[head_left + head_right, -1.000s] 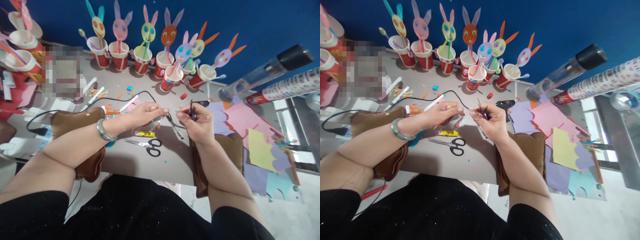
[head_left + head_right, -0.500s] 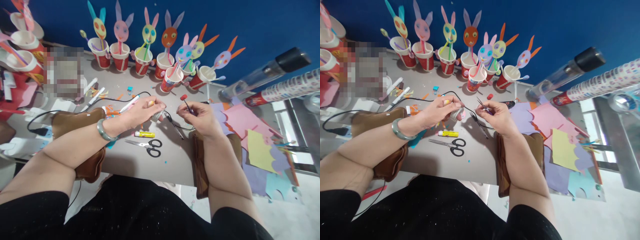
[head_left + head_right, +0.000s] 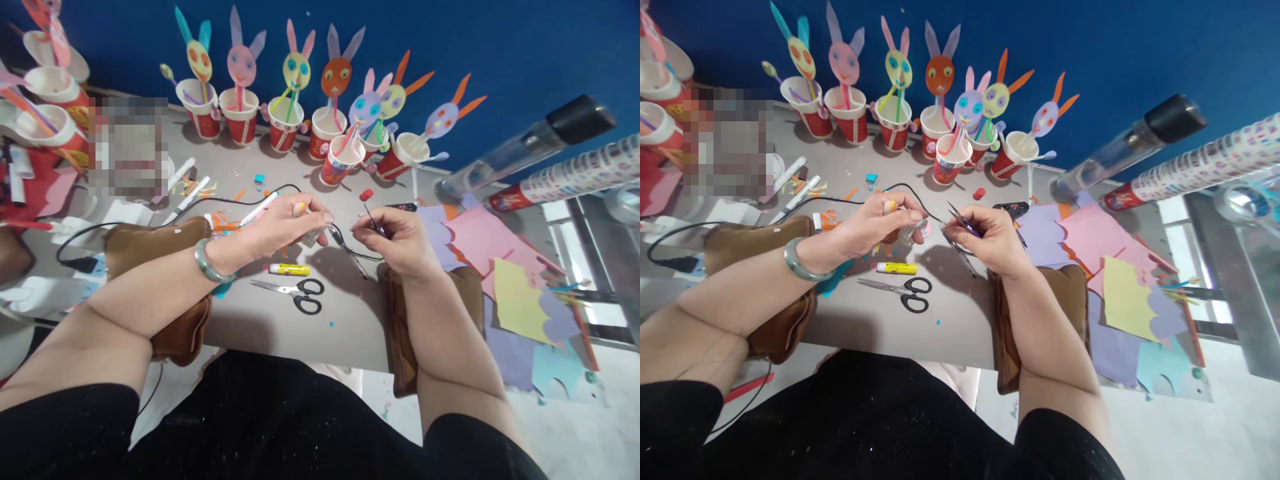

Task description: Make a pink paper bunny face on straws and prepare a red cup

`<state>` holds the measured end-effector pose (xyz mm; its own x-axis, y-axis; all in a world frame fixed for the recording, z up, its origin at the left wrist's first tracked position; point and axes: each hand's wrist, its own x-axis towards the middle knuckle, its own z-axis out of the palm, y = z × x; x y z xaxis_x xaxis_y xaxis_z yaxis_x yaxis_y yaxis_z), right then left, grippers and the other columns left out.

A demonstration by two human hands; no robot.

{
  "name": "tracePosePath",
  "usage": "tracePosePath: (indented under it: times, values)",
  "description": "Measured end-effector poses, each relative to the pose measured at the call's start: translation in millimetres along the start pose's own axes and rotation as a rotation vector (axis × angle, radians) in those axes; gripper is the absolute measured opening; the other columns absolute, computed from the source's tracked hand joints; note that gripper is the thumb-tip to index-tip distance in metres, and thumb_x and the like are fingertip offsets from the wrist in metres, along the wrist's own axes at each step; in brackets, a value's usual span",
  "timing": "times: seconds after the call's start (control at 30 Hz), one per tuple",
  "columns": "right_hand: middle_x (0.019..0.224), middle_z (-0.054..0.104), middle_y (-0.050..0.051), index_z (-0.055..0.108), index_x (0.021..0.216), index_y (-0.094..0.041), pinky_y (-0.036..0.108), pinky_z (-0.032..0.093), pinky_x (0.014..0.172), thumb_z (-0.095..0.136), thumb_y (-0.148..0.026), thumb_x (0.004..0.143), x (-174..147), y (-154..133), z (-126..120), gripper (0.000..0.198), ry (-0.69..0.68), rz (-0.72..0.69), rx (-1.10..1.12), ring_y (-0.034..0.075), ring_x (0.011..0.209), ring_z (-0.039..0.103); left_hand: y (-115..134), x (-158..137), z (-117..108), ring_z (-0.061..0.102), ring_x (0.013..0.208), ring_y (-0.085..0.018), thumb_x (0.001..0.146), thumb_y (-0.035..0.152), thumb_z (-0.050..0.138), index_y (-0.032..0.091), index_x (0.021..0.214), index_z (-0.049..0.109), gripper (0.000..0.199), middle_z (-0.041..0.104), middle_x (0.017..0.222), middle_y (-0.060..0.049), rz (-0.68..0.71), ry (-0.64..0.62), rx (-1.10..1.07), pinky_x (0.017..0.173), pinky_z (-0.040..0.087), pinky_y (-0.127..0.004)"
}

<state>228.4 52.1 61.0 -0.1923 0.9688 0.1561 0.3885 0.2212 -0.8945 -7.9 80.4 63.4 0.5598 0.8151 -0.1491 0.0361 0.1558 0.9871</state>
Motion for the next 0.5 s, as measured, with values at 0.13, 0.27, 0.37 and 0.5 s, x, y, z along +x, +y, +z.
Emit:
tracePosePath:
  times: [0.13, 0.27, 0.37, 0.5]
  values:
    - [0.066, 0.069, 0.001, 0.073, 0.075, -0.022, 0.026, 0.049, 0.052, 0.085, -0.058, 0.075, -0.5, -3.4, -0.8, 0.038, -0.016, -0.005, -0.008, 0.013, 0.056, 0.057, -0.8, 0.0, -0.3, 0.050, 0.045, -0.004, 0.092, 0.030, 0.067, 0.017, 0.094, 0.065, 0.014, 0.075, 0.070, -0.001, -0.033, 0.019, 0.023, 0.039, 0.032, -0.015]
    - [0.066, 0.069, 0.001, 0.073, 0.075, -0.022, 0.026, 0.048, 0.052, 0.085, -0.060, 0.074, -1.5, -5.9, -0.6, 0.040, -0.066, -0.011, 0.011, 0.012, 0.056, 0.057, 0.1, -0.6, 0.3, 0.055, 0.045, -0.005, 0.095, 0.034, 0.065, 0.017, 0.093, 0.064, 0.017, 0.075, 0.071, -0.001, -0.071, 0.032, 0.044, 0.039, 0.036, -0.015]
    - [0.068, 0.069, 0.001, 0.073, 0.077, -0.022, 0.027, 0.049, 0.054, 0.083, -0.058, 0.077, -3.6, -6.8, 1.7, 0.038, -0.100, -0.015, 0.013, 0.013, 0.057, 0.057, 2.4, -0.6, 1.2, 0.051, 0.043, -0.005, 0.096, 0.035, 0.064, 0.017, 0.090, 0.063, 0.019, 0.074, 0.068, -0.001, -0.083, 0.042, 0.064, 0.038, 0.035, -0.016]
    - [0.074, 0.070, 0.002, 0.072, 0.081, -0.023, 0.028, 0.051, 0.059, 0.077, -0.054, 0.086, -7.5, -9.2, 7.7, 0.032, -0.095, -0.113, 0.001, 0.014, 0.064, 0.061, 4.2, 0.0, 2.2, 0.041, 0.040, -0.003, 0.096, 0.031, 0.061, 0.017, 0.086, 0.061, 0.017, 0.073, 0.066, 0.000, -0.070, 0.049, 0.093, 0.038, 0.032, -0.016]
